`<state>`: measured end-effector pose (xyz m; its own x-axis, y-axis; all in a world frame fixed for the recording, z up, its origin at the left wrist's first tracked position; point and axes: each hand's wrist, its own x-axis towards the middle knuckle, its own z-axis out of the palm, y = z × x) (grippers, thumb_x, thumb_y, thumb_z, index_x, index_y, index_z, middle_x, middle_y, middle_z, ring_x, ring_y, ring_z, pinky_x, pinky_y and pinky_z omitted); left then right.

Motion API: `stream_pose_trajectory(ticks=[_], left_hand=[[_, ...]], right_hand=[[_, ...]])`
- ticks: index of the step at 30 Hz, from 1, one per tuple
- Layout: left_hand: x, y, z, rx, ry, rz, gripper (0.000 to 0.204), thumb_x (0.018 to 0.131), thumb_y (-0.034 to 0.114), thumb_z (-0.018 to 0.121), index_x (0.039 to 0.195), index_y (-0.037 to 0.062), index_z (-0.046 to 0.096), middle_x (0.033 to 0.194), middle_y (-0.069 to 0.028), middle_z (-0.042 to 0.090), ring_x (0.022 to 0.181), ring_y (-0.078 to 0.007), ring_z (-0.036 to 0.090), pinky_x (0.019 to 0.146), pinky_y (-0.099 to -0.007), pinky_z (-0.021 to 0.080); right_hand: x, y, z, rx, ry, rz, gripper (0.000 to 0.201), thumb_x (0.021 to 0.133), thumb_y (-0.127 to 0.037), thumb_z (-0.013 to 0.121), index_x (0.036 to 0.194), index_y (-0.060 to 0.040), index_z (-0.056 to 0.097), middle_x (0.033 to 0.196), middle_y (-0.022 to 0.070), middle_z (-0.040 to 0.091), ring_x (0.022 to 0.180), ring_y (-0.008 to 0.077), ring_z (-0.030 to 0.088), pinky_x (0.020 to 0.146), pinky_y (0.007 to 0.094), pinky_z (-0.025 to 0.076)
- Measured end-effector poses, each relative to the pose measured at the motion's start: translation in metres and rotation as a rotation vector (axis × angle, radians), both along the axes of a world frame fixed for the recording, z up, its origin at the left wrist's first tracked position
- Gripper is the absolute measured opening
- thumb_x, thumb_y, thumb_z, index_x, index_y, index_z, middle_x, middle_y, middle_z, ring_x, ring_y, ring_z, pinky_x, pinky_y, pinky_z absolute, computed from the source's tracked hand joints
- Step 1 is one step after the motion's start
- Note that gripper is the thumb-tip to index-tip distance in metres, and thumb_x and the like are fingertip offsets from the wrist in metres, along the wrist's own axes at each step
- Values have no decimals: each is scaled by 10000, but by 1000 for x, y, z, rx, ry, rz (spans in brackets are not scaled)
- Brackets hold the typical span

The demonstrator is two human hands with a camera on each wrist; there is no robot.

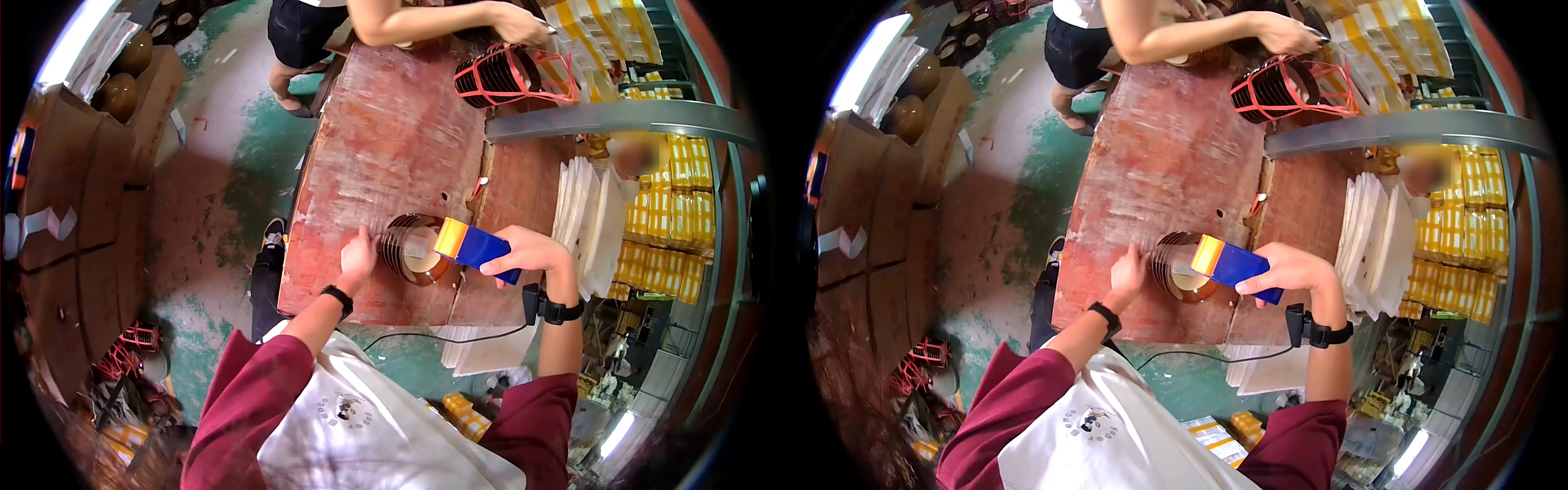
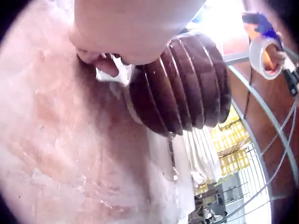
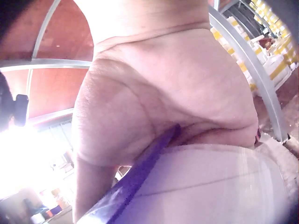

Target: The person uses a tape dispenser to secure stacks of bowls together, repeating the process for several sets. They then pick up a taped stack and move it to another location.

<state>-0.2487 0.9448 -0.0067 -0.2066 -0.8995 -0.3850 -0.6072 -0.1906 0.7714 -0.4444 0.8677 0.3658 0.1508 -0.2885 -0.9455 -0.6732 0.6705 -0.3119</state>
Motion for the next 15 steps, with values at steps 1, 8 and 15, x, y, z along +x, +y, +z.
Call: stream_pose_trajectory(ticks=[1, 8, 15], left_hand=[[3, 0, 0, 149, 191, 145, 351, 1018, 364, 531, 1106, 25, 555, 1001, -240, 696, 961, -399, 680, 857, -477, 530], [-14, 17, -11, 684, 1011, 240, 808, 1040, 618, 306, 1557, -2, 278, 1625, -136, 283, 1500, -250, 261, 1229, -367, 208], [10, -5, 69, 152, 707, 68, 662, 1070, 415, 395, 1494, -90, 333, 1569, -253, 344, 1491, -355, 277, 1216, -422, 229]], right_hand=[[-2, 2, 1, 3, 6, 0, 337, 854, -262, 800, 993, 13, 663, 806, 45, 689, 683, 133, 685, 630, 286, 557], [-19, 16, -1, 0, 14, 22, 339, 865, -283, 792, 962, 16, 665, 799, 43, 685, 687, 132, 687, 630, 285, 561], [-44, 26, -15, 31, 99, -83, 430, 944, -409, 677, 919, 20, 665, 749, 76, 696, 645, 142, 690, 593, 277, 547]])
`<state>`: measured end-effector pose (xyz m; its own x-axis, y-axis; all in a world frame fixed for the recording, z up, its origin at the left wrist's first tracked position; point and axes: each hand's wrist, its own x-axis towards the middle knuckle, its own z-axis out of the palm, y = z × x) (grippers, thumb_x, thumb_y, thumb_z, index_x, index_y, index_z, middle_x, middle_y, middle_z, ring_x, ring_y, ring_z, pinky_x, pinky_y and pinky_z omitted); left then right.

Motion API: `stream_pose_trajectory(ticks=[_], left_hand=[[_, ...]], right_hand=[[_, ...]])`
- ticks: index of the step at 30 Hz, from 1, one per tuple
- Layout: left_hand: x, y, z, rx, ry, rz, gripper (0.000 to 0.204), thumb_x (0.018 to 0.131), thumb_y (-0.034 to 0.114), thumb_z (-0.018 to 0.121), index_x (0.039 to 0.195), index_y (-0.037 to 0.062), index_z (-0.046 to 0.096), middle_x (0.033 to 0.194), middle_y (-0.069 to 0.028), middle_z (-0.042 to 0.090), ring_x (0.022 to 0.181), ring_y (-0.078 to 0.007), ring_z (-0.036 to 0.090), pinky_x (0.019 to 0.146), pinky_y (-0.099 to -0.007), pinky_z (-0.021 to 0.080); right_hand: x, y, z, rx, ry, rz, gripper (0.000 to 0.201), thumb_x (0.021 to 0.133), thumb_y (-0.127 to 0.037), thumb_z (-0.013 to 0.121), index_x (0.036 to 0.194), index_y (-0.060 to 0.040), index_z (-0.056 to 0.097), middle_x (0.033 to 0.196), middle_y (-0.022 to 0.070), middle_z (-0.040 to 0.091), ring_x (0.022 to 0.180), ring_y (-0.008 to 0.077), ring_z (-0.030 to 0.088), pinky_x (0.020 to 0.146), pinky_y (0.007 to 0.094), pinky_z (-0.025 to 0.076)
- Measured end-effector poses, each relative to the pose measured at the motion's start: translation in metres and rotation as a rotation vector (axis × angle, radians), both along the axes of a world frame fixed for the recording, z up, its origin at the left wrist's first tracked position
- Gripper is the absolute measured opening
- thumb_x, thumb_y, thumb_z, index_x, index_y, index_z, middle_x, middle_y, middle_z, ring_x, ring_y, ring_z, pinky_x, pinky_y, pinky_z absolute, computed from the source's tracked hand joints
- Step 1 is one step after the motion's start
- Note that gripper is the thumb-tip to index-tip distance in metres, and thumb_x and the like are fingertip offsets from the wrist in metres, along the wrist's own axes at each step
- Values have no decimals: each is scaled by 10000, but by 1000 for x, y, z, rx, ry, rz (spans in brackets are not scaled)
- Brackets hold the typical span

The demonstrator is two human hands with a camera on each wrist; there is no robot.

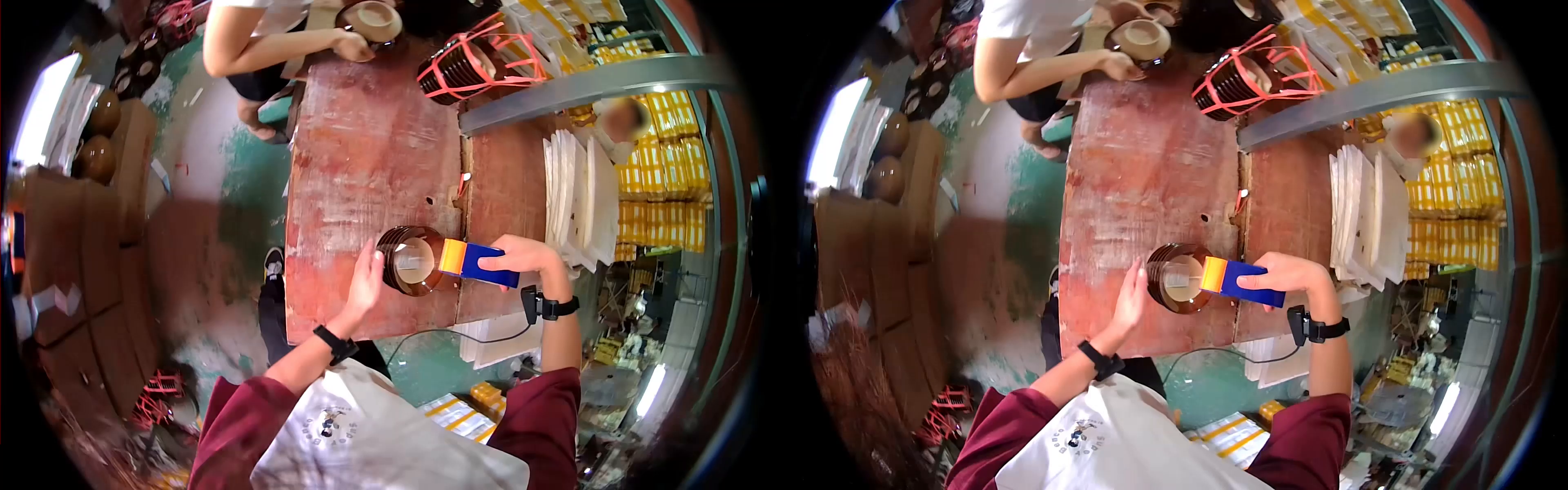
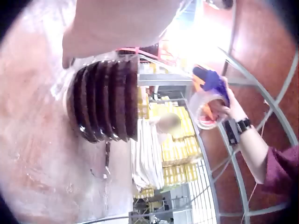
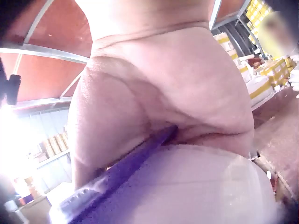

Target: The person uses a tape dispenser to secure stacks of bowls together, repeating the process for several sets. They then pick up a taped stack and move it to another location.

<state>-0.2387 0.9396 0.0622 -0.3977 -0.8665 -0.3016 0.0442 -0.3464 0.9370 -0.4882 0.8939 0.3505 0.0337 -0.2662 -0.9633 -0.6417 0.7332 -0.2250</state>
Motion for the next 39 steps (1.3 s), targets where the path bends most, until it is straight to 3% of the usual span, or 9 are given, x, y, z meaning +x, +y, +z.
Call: stream_pose_trajectory(ticks=[4, 7, 12, 21, 27, 28, 32, 35, 39], left_hand=[[-12, -11, 56, -435, -183, -116, 599, 1059, 370, 424, 1508, -20, 353, 1569, -242, 343, 1479, -408, 276, 1211, -473, 225], [-37, 1, 44, -447, -257, -109, 588, 1063, 352, 412, 1517, -14, 337, 1573, -237, 337, 1482, -400, 270, 1211, -480, 218], [-59, 13, 33, -610, -293, 91, 497, 1067, 289, 393, 1435, -41, 447, 1442, -273, 486, 1338, -435, 462, 1132, -467, 361], [-73, 24, 52, -603, -627, 10, 476, 1068, 323, 412, 1463, 61, 456, 1478, -227, 468, 1335, -415, 466, 1093, -461, 406], [-82, 30, 90, -1013, -896, -238, 764, 945, 424, 622, 1529, 28, 327, 1598, -221, 283, 1464, -465, 247, 1165, -598, 251], [-82, 25, 96, -1077, -826, -414, 1043, 793, 550, 752, 1550, 19, 270, 1629, -214, 203, 1488, -486, 159, 1174, -648, 174], [-96, 8, 111, -1134, -933, -744, 1374, 544, 691, 836, 1575, 27, 215, 1638, -233, 143, 1485, -523, 122, 1133, -717, 169], [-104, -1, 98, -1108, -1091, -924, 1420, 501, 699, 847, 1580, 34, 206, 1638, -237, 142, 1489, -515, 126, 1102, -747, 189], [-111, 2, 97, -1063, -1107, -913, 1446, 460, 685, 870, 1575, 34, 219, 1638, -231, 149, 1474, -510, 171, 1045, -762, 261]], right_hand=[[-17, 22, -14, -145, 1, 23, 511, 929, -483, 671, 884, 26, 689, 679, 80, 683, 592, 142, 675, 567, 279, 535], [-42, 43, -35, -176, -52, 45, 461, 945, -432, 671, 906, 27, 683, 705, 84, 695, 612, 144, 689, 559, 278, 538], [-79, 81, -83, -306, -150, 131, 558, 954, -533, 626, 888, 17, 691, 702, 70, 695, 614, 137, 688, 553, 272, 524], [-112, 117, -138, -560, -255, 47, 729, 898, -697, 586, 893, 21, 714, 684, 90, 696, 596, 159, 690, 559, 291, 531], [-119, 119, -159, -564, -271, 2, 711, 906, -691, 581, 840, 10, 677, 682, 71, 684, 593, 165, 692, 556, 292, 533], [-121, 119, -164, -564, -333, -33, 703, 909, -689, 578, 830, 4, 667, 685, 76, 688, 592, 167, 691, 550, 292, 529], [-124, 118, -169, -538, -324, -16, 760, 883, -729, 576, 800, 19, 682, 663, 97, 680, 584, 173, 676, 556, 300, 528], [-126, 119, -171, -551, -310, -17, 748, 891, -711, 582, 798, 24, 686, 665, 93, 682, 591, 169, 675, 557, 302, 528], [-131, 123, -181, -592, -306, 4, 735, 891, -695, 595, 806, 27, 702, 678, 82, 691, 611, 160, 675, 565, 305, 526]])
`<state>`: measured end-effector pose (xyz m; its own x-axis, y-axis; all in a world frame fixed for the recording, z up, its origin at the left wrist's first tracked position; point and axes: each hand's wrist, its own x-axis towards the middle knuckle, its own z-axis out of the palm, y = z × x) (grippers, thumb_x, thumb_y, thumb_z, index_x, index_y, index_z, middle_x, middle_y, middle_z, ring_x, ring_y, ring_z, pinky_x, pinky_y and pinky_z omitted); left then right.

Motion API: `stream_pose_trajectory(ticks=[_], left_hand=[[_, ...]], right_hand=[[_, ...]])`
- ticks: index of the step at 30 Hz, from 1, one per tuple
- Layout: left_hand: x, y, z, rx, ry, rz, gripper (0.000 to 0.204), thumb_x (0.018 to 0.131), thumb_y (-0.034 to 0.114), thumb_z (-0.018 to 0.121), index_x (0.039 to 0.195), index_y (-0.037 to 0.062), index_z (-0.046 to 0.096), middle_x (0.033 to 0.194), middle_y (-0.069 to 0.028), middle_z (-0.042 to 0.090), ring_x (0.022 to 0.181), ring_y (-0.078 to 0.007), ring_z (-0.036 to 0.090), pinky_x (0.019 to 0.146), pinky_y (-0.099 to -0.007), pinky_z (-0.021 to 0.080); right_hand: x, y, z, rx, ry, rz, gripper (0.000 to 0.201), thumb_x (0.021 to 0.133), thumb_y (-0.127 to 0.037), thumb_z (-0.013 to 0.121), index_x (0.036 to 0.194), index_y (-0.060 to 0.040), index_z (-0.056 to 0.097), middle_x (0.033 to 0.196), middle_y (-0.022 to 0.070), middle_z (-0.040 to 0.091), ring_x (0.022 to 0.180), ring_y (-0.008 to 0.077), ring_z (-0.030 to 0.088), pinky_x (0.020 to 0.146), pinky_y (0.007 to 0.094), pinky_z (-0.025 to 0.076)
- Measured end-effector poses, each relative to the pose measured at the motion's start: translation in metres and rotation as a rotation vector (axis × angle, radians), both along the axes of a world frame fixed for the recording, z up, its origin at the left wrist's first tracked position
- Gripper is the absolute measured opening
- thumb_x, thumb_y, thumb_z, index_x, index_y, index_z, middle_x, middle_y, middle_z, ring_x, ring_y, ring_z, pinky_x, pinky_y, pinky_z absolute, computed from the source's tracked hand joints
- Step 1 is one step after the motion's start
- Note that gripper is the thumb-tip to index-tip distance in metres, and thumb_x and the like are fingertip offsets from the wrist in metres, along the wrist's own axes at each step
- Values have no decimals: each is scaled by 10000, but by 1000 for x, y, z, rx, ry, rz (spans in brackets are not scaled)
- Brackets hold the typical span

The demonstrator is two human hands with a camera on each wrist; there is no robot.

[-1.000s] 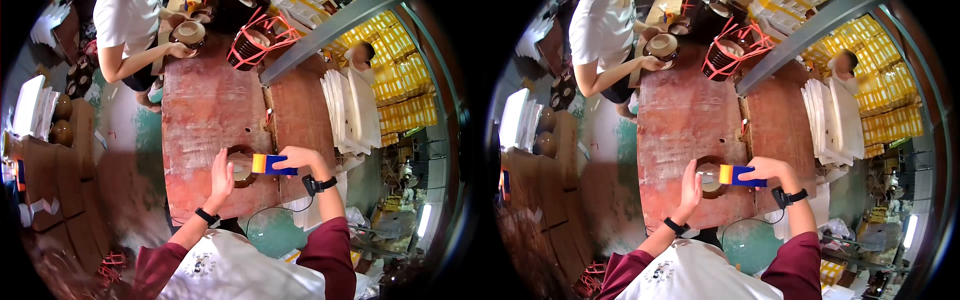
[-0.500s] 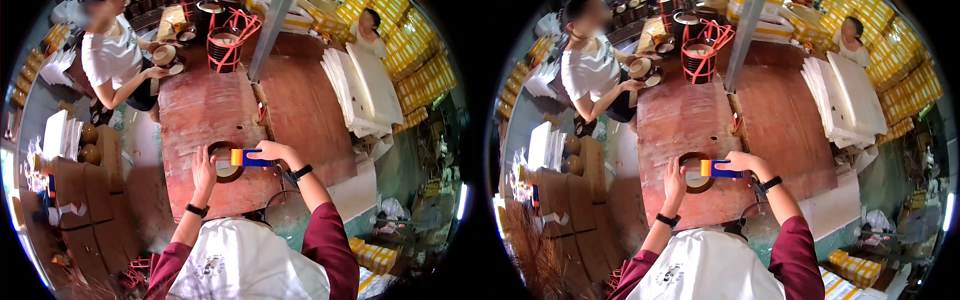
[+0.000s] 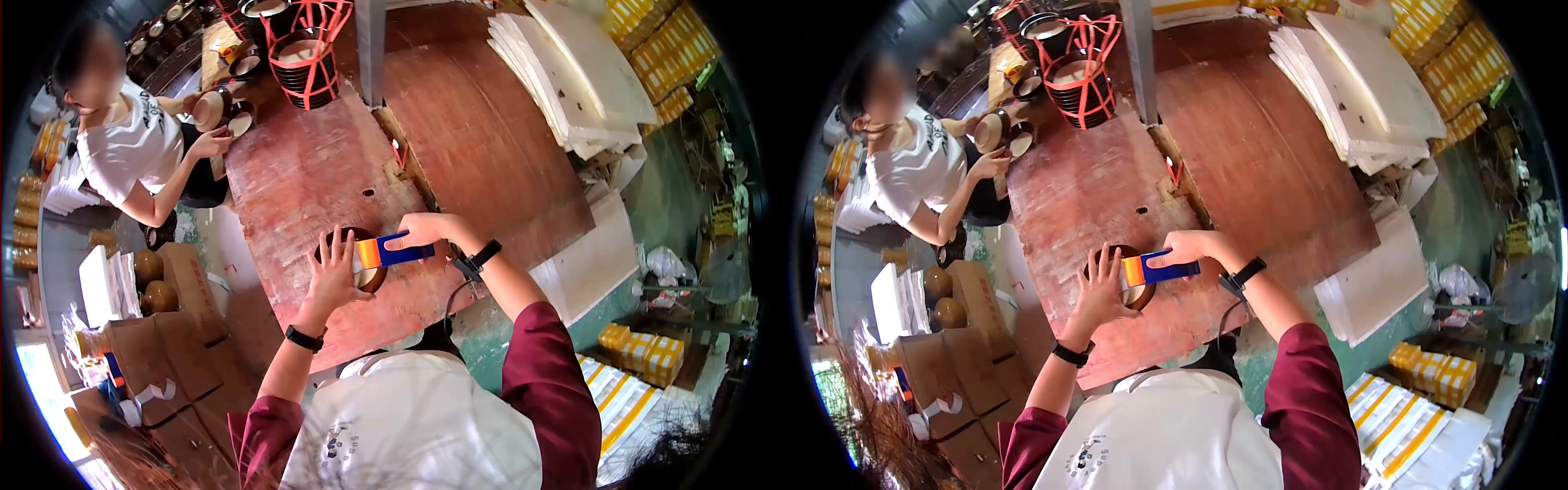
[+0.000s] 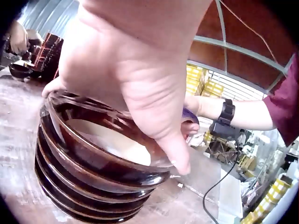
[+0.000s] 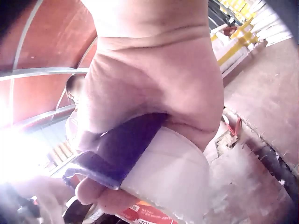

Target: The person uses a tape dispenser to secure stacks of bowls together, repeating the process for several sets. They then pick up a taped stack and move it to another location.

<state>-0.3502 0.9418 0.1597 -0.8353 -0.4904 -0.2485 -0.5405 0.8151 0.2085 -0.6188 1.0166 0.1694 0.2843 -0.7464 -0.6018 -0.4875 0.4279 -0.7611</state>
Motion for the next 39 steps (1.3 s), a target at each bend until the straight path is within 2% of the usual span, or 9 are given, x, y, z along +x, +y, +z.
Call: stream_pose_trajectory(ticks=[6, 8, 14, 20, 22, 24, 31, 36, 39], left_hand=[[-2, 1, -2, 38, -18, 36, 1452, 428, 586, 928, 1568, 30, 221, 1636, -195, 162, 1457, -493, 212, 1048, -716, 303], [-2, 1, -3, 32, -8, 35, 1450, 422, 569, 935, 1565, 26, 228, 1636, -190, 166, 1459, -489, 211, 1050, -711, 302], [-8, 3, 2, 67, -35, 37, 1425, 445, 518, 943, 1570, 22, 223, 1645, -210, 118, 1456, -519, 180, 1037, -718, 297], [-12, 4, 0, 96, -78, 37, 1430, 458, 517, 943, 1583, 47, 194, 1657, -207, 49, 1478, -531, 104, 1040, -767, 264], [-16, 5, 0, 112, -112, 59, 1433, 467, 510, 942, 1596, 85, 168, 1667, -177, 12, 1487, -532, 69, 1079, -753, 233], [-11, 6, -6, 102, -69, 42, 1429, 474, 504, 941, 1602, 105, 161, 1672, -161, 0, 1487, -534, 65, 1095, -740, 225], [-14, 6, -6, 97, -104, 35, 1416, 486, 494, 940, 1606, 142, 149, 1669, -175, 2, 1487, -541, 53, 1095, -736, 218], [-16, 6, -5, 103, -102, 32, 1397, 486, 487, 944, 1594, 108, 182, 1661, -199, 26, 1484, -540, 65, 1091, -740, 212], [-19, 7, -2, 106, -112, 41, 1402, 471, 468, 955, 1582, 74, 197, 1649, -220, 49, 1486, -525, 69, 1129, -690, 197]], right_hand=[[-27, 11, -21, -187, 234, 69, 759, 835, -729, 628, 740, 20, 714, 656, 105, 689, 603, 201, 673, 583, 360, 527], [-59, 38, -16, -9, 101, -97, 728, 826, -709, 650, 810, 14, 734, 666, 86, 697, 602, 212, 676, 581, 355, 527], [-105, 101, -15, 41, 234, -138, 613, 841, -634, 677, 815, -26, 754, 670, 80, 700, 593, 184, 685, 549, 339, 531], [-83, 80, -27, 76, 348, -70, 656, 808, -667, 670, 767, -18, 758, 657, 93, 707, 616, 228, 699, 601, 362, 549], [-71, 70, -56, -36, 521, -12, 765, 758, -730, 668, 858, 25, 743, 817, 183, 731, 777, 337, 718, 727, 428, 569], [-60, 59, -69, -83, 533, -9, 809, 735, -753, 667, 902, 36, 735, 880, 214, 727, 835, 365, 712, 772, 448, 567], [-22, 20, -84, -130, 549, 30, 808, 671, -780, 672, 866, -1, 757, 826, 189, 725, 806, 326, 718, 737, 434, 565], [-57, 42, -86, -231, 537, -5, 739, 689, -731, 709, 839, -9, 751, 823, 163, 727, 804, 316, 713, 732, 435, 560], [-77, 51, -77, 39, 464, 19, 775, 709, -754, 693, 856, 5, 746, 885, 160, 742, 836, 306, 720, 736, 432, 563]])
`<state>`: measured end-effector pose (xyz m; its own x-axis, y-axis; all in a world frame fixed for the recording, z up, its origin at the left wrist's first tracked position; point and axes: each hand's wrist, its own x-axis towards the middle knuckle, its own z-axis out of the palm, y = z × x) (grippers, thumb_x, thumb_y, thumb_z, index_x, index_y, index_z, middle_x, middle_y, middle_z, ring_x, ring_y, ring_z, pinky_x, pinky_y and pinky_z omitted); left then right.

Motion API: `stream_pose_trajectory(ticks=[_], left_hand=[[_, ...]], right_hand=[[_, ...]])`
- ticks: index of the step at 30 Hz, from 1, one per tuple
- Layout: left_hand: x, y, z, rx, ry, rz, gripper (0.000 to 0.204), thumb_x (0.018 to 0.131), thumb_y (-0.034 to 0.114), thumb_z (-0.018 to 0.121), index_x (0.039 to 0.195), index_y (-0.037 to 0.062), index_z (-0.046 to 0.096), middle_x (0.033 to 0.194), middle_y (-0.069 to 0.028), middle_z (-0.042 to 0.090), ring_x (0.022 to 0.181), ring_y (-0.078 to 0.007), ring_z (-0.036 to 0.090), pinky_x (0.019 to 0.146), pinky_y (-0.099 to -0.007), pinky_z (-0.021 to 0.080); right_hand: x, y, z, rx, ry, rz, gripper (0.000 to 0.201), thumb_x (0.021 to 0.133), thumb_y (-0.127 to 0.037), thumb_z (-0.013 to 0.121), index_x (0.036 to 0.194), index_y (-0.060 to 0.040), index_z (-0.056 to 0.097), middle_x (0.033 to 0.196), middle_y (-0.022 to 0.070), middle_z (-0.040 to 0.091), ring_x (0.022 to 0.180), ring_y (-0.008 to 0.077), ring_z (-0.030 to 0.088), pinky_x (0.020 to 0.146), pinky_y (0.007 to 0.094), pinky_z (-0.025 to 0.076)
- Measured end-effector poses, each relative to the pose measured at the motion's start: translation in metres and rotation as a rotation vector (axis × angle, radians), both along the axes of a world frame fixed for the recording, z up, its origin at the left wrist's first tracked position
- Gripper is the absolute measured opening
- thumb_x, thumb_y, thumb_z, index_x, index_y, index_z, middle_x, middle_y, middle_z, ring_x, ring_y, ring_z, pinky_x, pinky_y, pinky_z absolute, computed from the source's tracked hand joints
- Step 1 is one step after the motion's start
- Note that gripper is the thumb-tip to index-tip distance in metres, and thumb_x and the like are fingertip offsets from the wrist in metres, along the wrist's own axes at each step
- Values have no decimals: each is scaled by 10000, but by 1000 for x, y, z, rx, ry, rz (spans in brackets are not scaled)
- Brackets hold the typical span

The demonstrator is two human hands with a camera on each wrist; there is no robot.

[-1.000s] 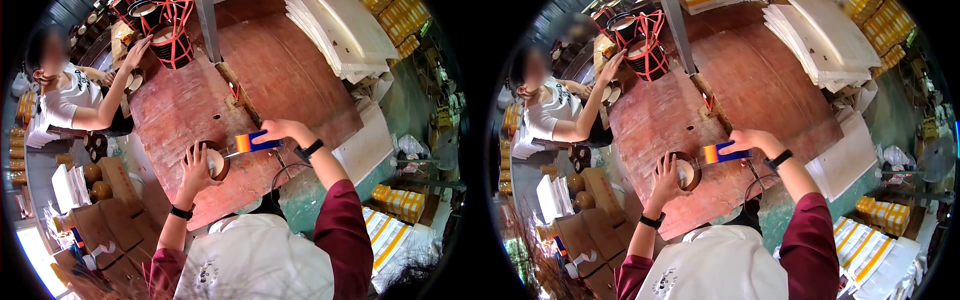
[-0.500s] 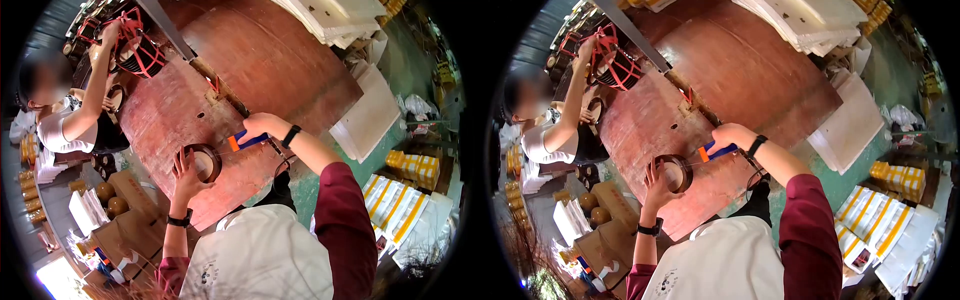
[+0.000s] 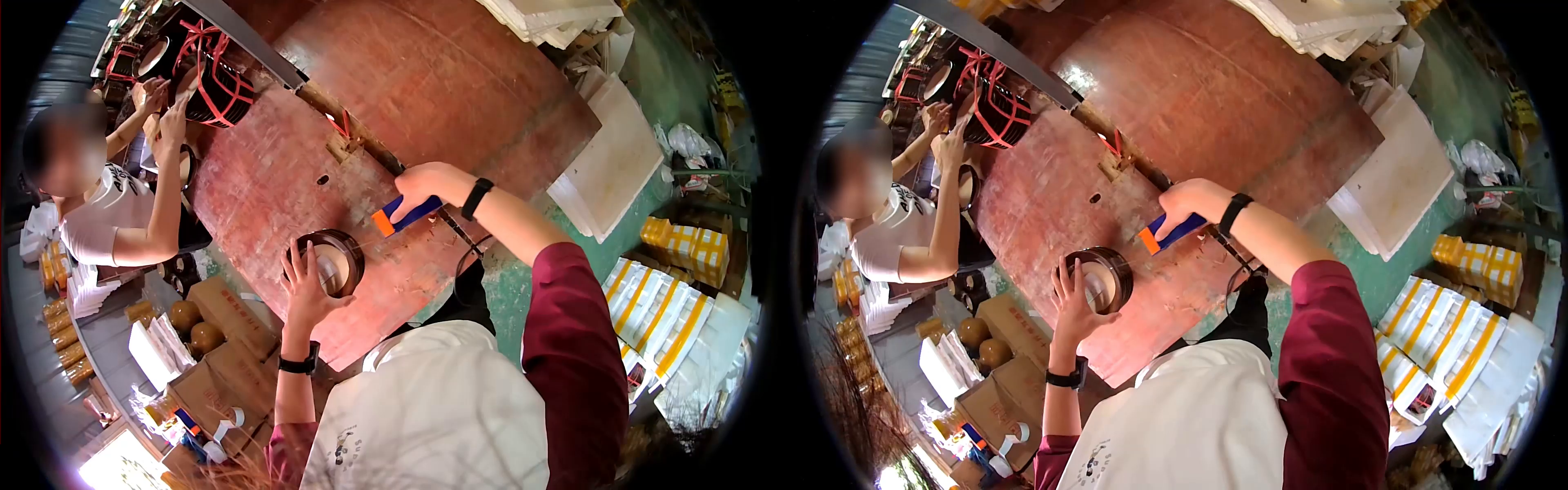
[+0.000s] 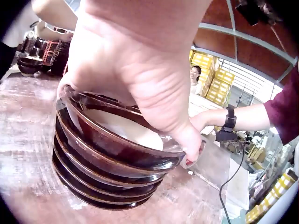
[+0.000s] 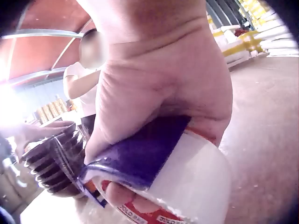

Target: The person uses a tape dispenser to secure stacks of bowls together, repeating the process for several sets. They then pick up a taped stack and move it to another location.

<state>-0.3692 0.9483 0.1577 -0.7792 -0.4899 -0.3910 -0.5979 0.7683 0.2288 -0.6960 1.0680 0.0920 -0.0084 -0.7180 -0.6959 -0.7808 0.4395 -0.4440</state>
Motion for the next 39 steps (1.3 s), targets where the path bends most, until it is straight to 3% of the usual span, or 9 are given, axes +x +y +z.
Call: stream_pose_trajectory(ticks=[3, 6, 13, 20, 27, 28, 34, 37, 39], left_hand=[[0, 1, 0, 5, -20, 11, 1407, 464, 452, 961, 1577, 54, 198, 1642, -228, 63, 1484, -517, 80, 1143, -669, 199], [-1, -1, 0, -15, -30, 0, 1406, 466, 443, 963, 1576, 46, 196, 1640, -228, 69, 1481, -517, 89, 1137, -671, 213], [0, -1, 0, -5, -14, -11, 1408, 471, 487, 953, 1571, 24, 207, 1654, -208, 57, 1474, -536, 105, 1079, -724, 243], [0, -3, 2, -4, -40, -11, 1412, 474, 500, 950, 1570, 20, 201, 1659, -214, 38, 1468, -550, 119, 1084, -725, 240], [6, -6, -4, -38, 0, -36, 1400, 467, 528, 931, 1561, 12, 226, 1655, -218, 58, 1465, -539, 139, 1086, -705, 254], [6, -6, -3, -37, -2, -34, 1402, 464, 528, 930, 1561, 10, 227, 1654, -218, 62, 1463, -537, 143, 1087, -702, 255], [4, -6, 1, -30, -10, -23, 1410, 455, 527, 930, 1561, 8, 228, 1652, -217, 67, 1462, -534, 147, 1092, -699, 251], [4, -4, 1, -26, -13, -23, 1409, 461, 533, 930, 1567, 18, 224, 1654, -217, 61, 1467, -535, 134, 1091, -705, 246], [3, -4, 0, -21, 0, -24, 1407, 465, 536, 930, 1570, 29, 222, 1654, -217, 56, 1472, -534, 121, 1090, -710, 242]], right_hand=[[-24, 21, 7, -22, -72, 15, 773, 725, -747, 692, 876, 10, 743, 820, 160, 732, 765, 299, 714, 682, 411, 551], [-39, 50, 28, -63, -166, -111, 790, 727, -740, 712, 887, 34, 730, 801, 187, 722, 731, 314, 697, 668, 416, 535], [-42, 59, 41, -96, -168, -109, 803, 709, -739, 739, 864, 49, 705, 742, 186, 689, 695, 316, 673, 633, 422, 498], [-45, 61, 26, -30, -240, -77, 819, 715, -768, 721, 785, 48, 695, 655, 123, 659, 634, 250, 658, 587, 391, 492], [-53, 61, 50, 155, -407, -160, 714, 745, -688, 764, 874, 14, 740, 719, 92, 714, 654, 179, 708, 609, 310, 557], [-57, 65, 46, 90, -456, -194, 699, 751, -681, 764, 854, 11, 740, 713, 94, 710, 636, 178, 698, 598, 318, 547], [-47, 52, 52, 19, -217, -43, 715, 742, -681, 758, 793, 32, 722, 688, 109, 697, 622, 200, 676, 591, 338, 524], [-14, 34, 25, -83, 60, 61, 734, 762, -671, 702, 853, 57, 723, 774, 223, 702, 746, 356, 701, 689, 440, 546], [15, 23, 27, -101, 96, -16, 752, 759, -679, 683, 926, 54, 730, 892, 254, 715, 862, 395, 701, 791, 469, 554]])
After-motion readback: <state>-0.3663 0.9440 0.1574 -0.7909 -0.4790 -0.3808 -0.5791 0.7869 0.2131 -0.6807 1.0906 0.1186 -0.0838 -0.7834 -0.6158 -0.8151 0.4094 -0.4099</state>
